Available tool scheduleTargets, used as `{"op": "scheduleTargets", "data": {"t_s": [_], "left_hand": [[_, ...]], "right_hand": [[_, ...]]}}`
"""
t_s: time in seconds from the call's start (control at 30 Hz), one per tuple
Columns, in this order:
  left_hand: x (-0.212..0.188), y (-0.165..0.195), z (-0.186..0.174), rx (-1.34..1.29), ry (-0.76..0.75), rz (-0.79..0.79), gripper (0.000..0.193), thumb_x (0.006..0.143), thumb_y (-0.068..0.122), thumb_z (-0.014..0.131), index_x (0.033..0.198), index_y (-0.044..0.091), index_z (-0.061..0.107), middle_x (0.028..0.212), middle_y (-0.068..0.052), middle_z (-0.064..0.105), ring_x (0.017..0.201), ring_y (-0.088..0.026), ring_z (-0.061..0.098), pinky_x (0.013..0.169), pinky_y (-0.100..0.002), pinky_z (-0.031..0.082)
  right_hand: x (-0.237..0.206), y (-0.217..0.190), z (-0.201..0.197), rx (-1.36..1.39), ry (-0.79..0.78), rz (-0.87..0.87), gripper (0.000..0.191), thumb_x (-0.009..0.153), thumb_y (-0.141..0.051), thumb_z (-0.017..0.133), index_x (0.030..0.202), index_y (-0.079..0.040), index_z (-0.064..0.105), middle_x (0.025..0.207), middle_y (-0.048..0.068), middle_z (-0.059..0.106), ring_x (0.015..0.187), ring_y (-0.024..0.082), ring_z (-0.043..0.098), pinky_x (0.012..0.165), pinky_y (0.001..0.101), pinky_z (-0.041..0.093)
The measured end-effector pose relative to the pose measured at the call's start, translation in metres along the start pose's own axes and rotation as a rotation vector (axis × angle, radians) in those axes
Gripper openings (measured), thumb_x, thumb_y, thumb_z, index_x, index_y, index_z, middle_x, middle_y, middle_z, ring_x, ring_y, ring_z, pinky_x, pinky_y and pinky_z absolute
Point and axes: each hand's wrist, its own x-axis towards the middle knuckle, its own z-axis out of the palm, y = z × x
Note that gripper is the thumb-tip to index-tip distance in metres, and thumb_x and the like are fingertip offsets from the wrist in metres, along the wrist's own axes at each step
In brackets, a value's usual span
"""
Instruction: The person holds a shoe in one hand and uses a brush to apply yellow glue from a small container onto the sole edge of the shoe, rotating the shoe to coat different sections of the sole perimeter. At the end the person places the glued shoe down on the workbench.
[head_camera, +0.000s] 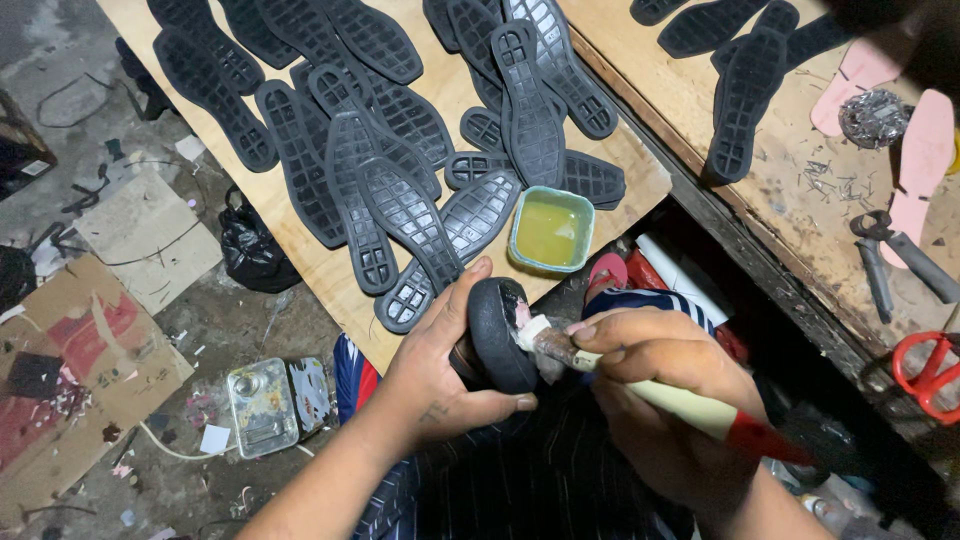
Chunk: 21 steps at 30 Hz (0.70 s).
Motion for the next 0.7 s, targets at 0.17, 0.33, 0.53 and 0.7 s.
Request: {"op": "scheduleTargets", "data": {"t_s": [0.17, 0.33, 0.53, 0.7], "left_hand": [[0.002, 0.004, 0.000, 0.004, -0.022, -0.042, 0.126, 0.058, 0.033, 0.097, 0.158, 0.001, 0.029, 0.159, -0.023, 0.045, 0.149, -0.036, 0.045, 0.122, -0.040, 0.036], [0.003, 0.007, -0.003, -0.012, -0.040, -0.067, 0.126, 0.059, 0.034, 0.096, 0.160, 0.000, 0.029, 0.160, -0.022, 0.044, 0.151, -0.036, 0.044, 0.123, -0.040, 0.035], [0.005, 0.011, -0.005, -0.007, -0.042, -0.091, 0.128, 0.059, 0.035, 0.096, 0.161, 0.000, 0.025, 0.163, -0.023, 0.040, 0.152, -0.035, 0.041, 0.122, -0.040, 0.034], [0.007, 0.012, -0.005, -0.029, -0.050, -0.125, 0.130, 0.059, 0.035, 0.094, 0.161, -0.001, 0.023, 0.163, -0.022, 0.040, 0.152, -0.034, 0.041, 0.122, -0.039, 0.033]], "right_hand": [[0.005, 0.004, 0.001, -0.048, 0.010, -0.027, 0.027, 0.095, 0.008, 0.065, 0.115, -0.004, 0.054, 0.121, 0.018, 0.067, 0.109, 0.025, 0.072, 0.100, 0.0375, 0.060], [0.005, 0.003, 0.002, -0.024, -0.016, 0.013, 0.027, 0.095, 0.008, 0.066, 0.116, -0.004, 0.054, 0.122, 0.018, 0.067, 0.111, 0.026, 0.072, 0.102, 0.0380, 0.059], [0.004, 0.001, 0.003, -0.008, -0.020, 0.018, 0.027, 0.095, 0.007, 0.065, 0.117, -0.004, 0.053, 0.122, 0.018, 0.067, 0.113, 0.026, 0.072, 0.103, 0.0381, 0.058], [0.007, 0.001, 0.004, -0.064, -0.033, -0.017, 0.026, 0.096, 0.008, 0.064, 0.116, -0.004, 0.053, 0.120, 0.018, 0.067, 0.115, 0.027, 0.073, 0.101, 0.0382, 0.060]]}}
